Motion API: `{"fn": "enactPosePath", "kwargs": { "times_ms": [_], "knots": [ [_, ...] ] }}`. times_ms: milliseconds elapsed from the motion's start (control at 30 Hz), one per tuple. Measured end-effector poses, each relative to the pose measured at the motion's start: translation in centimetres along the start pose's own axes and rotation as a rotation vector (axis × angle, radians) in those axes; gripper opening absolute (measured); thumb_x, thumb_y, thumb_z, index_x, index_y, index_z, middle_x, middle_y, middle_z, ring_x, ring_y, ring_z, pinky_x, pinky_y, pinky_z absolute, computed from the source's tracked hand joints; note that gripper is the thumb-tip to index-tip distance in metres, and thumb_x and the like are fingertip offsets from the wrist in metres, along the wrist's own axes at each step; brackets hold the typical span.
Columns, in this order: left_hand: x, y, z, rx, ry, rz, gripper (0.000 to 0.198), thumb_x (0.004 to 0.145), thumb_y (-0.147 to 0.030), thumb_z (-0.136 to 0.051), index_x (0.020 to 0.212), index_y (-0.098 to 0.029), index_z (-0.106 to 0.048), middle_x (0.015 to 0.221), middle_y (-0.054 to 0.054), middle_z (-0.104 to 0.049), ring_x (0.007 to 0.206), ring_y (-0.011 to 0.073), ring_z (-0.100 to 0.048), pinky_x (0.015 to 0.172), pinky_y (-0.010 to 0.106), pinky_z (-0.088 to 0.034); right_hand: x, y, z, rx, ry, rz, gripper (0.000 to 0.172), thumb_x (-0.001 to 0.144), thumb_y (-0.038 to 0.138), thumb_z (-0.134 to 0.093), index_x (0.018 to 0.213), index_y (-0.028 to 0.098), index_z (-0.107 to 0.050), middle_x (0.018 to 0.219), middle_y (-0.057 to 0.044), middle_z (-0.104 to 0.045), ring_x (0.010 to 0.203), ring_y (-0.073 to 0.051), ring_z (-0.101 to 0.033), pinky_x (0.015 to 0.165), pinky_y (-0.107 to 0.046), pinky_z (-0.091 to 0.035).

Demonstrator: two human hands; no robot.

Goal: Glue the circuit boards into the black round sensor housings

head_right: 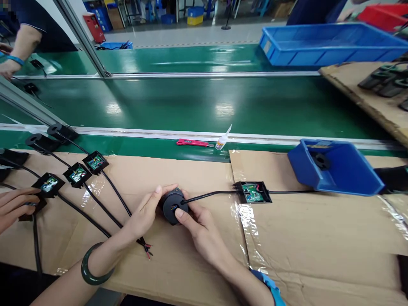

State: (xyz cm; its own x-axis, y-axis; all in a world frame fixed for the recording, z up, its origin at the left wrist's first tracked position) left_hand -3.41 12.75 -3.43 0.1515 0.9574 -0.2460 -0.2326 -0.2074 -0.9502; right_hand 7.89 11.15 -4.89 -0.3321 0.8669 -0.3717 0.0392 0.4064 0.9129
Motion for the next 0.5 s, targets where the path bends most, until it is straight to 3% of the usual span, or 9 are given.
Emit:
{"fn": "enactPosePath", "kwargs": {
  "times_ms": [167,233,333,500],
  "knots": [
    [-0.4,-0.7,0.0,-0.053,0.047,-0.012,0.050,0.098,-0.045,-0.033,0.126,-0.014,-0.062,0.132,0.006,-0.063,0.128,0.0243,-0.054,0.113,0.043,-0.039,-0.1,0.1,-0.1,0.028,0.004,0.001,0.055,0.073,0.061,-0.070,0.111,0.022,-0.072,0.128,-0.005,-0.065,0.134,-0.032,-0.044,0.117,-0.049,-0.026],
    [-0.6,-0.8,-0.1,-0.050,0.054,-0.055,0.047,0.093,-0.044,-0.048,0.129,-0.016,-0.059,0.133,0.007,-0.062,0.126,0.0263,-0.055,0.111,0.044,-0.042,-0.2,0.3,-0.1,0.003,0.011,0.014,0.055,0.074,0.062,-0.069,0.111,0.022,-0.072,0.126,-0.005,-0.066,0.130,-0.032,-0.048,0.115,-0.050,-0.030],
    [-0.9,-0.8,-0.5,-0.026,0.083,-0.096,0.058,0.085,-0.039,-0.064,0.136,-0.015,-0.052,0.137,0.010,-0.059,0.127,0.0290,-0.053,0.109,0.045,-0.043,-0.2,0.4,-0.1,-0.029,0.019,0.025,0.057,0.075,0.061,-0.067,0.116,0.022,-0.070,0.124,-0.005,-0.068,0.123,-0.031,-0.055,0.110,-0.049,-0.038],
    [-1.3,-0.6,-0.9,0.004,0.120,-0.087,0.061,0.087,-0.041,-0.062,0.141,-0.017,-0.046,0.142,0.010,-0.054,0.131,0.0284,-0.049,0.111,0.045,-0.040,-0.3,0.1,0.0,0.005,0.026,0.025,0.059,0.075,0.060,-0.068,0.120,0.021,-0.067,0.121,-0.005,-0.069,0.121,-0.030,-0.056,0.109,-0.048,-0.040]
  ]
}}
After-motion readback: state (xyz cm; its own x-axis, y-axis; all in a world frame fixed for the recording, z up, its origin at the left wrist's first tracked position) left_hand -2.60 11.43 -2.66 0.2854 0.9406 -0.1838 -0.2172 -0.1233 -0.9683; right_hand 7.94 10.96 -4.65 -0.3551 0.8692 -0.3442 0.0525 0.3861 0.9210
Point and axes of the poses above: each hand's wrist, its own x-axis towards the middle knuckle, its own z-axis out of the back of the hand, y = z × x, the point moved 10 cm from there along x, towards the middle knuckle
